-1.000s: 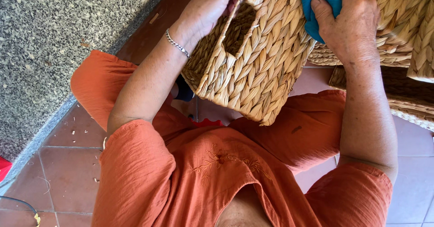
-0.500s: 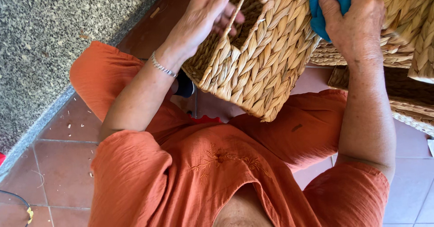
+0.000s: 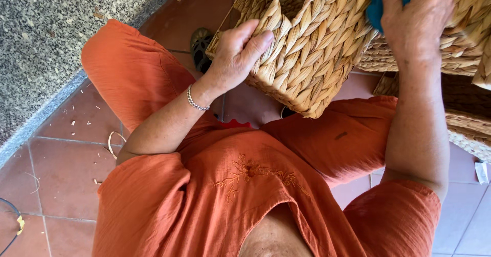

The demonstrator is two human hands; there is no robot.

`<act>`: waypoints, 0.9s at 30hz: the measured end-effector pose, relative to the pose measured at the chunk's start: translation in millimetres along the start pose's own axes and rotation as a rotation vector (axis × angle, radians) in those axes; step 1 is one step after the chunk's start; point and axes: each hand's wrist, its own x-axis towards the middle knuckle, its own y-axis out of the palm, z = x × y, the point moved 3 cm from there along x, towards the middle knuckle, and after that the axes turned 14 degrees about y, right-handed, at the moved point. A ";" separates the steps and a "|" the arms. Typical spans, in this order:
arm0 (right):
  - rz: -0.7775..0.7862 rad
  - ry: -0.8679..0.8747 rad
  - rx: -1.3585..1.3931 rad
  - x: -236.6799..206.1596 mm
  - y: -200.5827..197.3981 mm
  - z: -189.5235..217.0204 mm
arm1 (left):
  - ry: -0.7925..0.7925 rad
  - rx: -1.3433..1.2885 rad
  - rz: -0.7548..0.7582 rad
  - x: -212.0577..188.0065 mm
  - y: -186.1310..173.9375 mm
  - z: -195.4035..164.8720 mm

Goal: The person sits on the floor and wipes woven water-hyacinth storage baskets with a blue cloth. They then take thin cane strips and weave and tuck them along the rim of a basket, working the strips around the edge by hand.

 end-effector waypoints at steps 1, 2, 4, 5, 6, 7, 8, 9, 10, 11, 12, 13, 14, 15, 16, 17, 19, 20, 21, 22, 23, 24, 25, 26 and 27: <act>0.048 0.031 0.030 -0.6 -5.3 11.1 | 0.017 0.005 0.001 8.3 -6.8 2.1; 0.094 0.064 0.058 -2.6 -11.2 22.7 | 0.032 0.009 0.004 13.7 -12.0 5.7; 0.157 -0.004 0.071 -14.3 -24.0 61.3 | 0.032 -0.042 0.003 25.2 -26.3 11.8; 0.151 -0.139 0.073 -25.0 -30.1 87.2 | 0.036 -0.067 0.002 30.0 -33.9 14.4; 0.167 -0.180 0.028 -37.3 -34.1 109.8 | 0.032 -0.054 0.014 33.5 -41.8 16.6; 0.188 -0.218 -0.018 -51.9 -35.7 131.6 | 0.025 -0.043 0.025 35.8 -49.6 18.3; 0.232 -0.275 0.027 -66.4 -32.5 151.9 | 0.014 -0.033 0.035 37.5 -56.8 19.5; 0.276 -0.332 0.074 -74.2 -29.0 163.0 | 0.022 -0.020 0.057 39.3 -62.6 20.1; 0.272 -0.334 -0.012 -77.1 -25.5 162.9 | 0.028 -0.005 0.079 40.5 -68.3 20.0; 0.269 -0.333 -0.097 -78.4 -20.5 158.3 | 0.032 0.011 0.103 40.4 -73.3 19.4; 0.267 -0.333 -0.183 -77.1 -14.9 148.0 | 0.090 0.040 0.096 39.4 -78.6 16.8; 0.205 -0.295 -0.211 -71.8 -14.1 130.9 | 0.155 0.069 0.087 38.6 -83.5 14.1; 0.136 -0.260 -0.240 -62.9 -15.9 109.1 | 0.226 0.100 0.076 37.9 -87.5 11.7; 0.069 -0.235 -0.227 -52.1 -17.8 88.0 | 0.223 0.113 0.064 36.7 -89.7 12.0; 0.024 -0.209 -0.225 -46.3 -18.7 72.2 | 0.216 0.125 0.049 35.3 -90.8 13.0; -0.019 -0.183 -0.223 -39.8 -20.2 59.9 | 0.205 0.139 0.029 33.3 -91.1 14.5; -0.051 -0.144 -0.222 -30.4 -16.8 54.5 | 0.202 0.118 -0.030 34.1 -89.7 20.3; -0.059 -0.135 -0.217 -30.4 -15.8 61.4 | 0.208 0.103 -0.059 36.3 -88.4 23.8; -0.049 -0.150 -0.204 -29.9 -10.8 74.5 | 0.207 0.033 -0.081 39.3 -87.3 27.8; 0.018 -0.154 -0.197 -32.4 -4.7 90.9 | 0.204 -0.032 -0.105 41.6 -87.4 31.2; 0.085 -0.156 -0.190 -34.4 1.5 107.7 | 0.201 -0.097 -0.127 42.7 -88.2 33.7; 0.200 -0.145 -0.199 -46.8 7.7 127.4 | 0.199 -0.057 -0.123 43.0 -89.3 35.2; 0.192 -0.266 -0.135 -59.3 8.2 147.9 | 0.200 -0.018 -0.116 43.4 -90.4 35.1; 0.187 -0.383 -0.069 -69.1 6.3 161.7 | 0.196 0.020 -0.106 42.8 -90.6 35.3; 0.201 -0.388 -0.051 -73.5 4.4 165.7 | 0.225 0.055 -0.100 41.7 -90.1 33.8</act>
